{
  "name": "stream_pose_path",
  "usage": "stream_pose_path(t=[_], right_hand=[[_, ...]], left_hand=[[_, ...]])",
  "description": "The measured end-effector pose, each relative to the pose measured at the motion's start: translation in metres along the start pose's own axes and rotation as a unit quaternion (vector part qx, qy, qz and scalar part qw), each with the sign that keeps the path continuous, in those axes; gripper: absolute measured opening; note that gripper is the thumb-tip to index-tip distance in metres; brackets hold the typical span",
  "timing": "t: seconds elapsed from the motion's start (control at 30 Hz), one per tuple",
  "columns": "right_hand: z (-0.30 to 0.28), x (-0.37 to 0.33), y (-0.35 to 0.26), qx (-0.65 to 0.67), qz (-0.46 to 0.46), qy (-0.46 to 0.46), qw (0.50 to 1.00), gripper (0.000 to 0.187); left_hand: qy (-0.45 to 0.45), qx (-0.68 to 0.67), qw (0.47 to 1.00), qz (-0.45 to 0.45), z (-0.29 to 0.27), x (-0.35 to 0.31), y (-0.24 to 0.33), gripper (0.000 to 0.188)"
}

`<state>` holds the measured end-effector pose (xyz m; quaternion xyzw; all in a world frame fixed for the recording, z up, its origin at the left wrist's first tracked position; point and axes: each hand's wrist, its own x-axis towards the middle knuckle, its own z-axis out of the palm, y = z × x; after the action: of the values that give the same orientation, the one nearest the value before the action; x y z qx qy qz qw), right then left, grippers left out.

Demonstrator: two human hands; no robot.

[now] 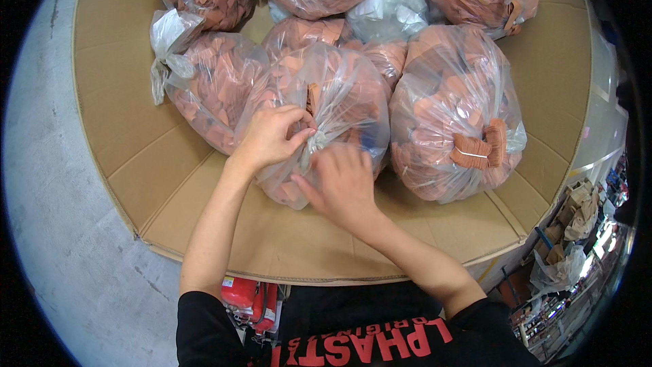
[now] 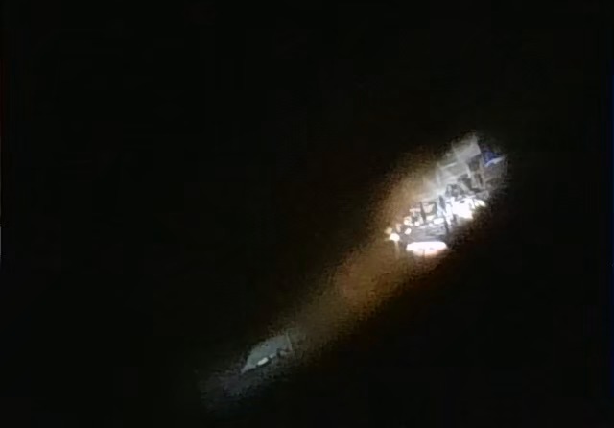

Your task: The person opens plastic bags containing folded pink fabric pieces inside a cardboard box, checks labels, and moves the bags around. The person then picks up two bags and walks across the room to a table where another person is working.

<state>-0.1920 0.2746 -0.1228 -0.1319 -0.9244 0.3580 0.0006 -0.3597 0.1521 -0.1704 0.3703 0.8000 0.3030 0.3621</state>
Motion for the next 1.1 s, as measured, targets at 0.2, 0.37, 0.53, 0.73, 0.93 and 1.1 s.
stream_pose_path(t=[0.2, 0.37, 0.53, 0.73, 0.93, 1.1], right_hand=[[0.01, 0.019, 0.029, -0.044, -0.067, -0.15, 0.985, 0.024], [-0.03, 0.003, 0.042, 0.133, -0.217, -0.199, 0.946, 0.028], [-0.029, 0.009, 0.059, 0.19, -0.091, -0.079, 0.974, 0.052], [-0.011, 0.027, 0.059, 0.012, -0.121, -0.144, 0.982, 0.069], [-0.09, 0.05, 0.083, -0.038, -0.123, -0.194, 0.972, 0.016], [-0.114, 0.028, 0.077, 0.038, -0.226, -0.18, 0.956, 0.02]], left_hand=[[-0.016, 0.004, 1.0, 0.011, -0.006, -0.004, 0.001, 0.013], [-0.022, -0.015, 0.999, -0.018, -0.001, -0.008, 0.007, 0.013], [0.012, 0.037, 0.999, -0.027, 0.0, -0.017, 0.02, 0.023], [0.015, 0.008, 0.995, -0.093, -0.019, -0.044, 0.022, 0.03], [-0.013, 0.212, 0.973, -0.088, -0.077, -0.063, 0.0, 0.025], [0.095, 0.339, 0.935, 0.033, -0.063, -0.077, 0.017, 0.019]])
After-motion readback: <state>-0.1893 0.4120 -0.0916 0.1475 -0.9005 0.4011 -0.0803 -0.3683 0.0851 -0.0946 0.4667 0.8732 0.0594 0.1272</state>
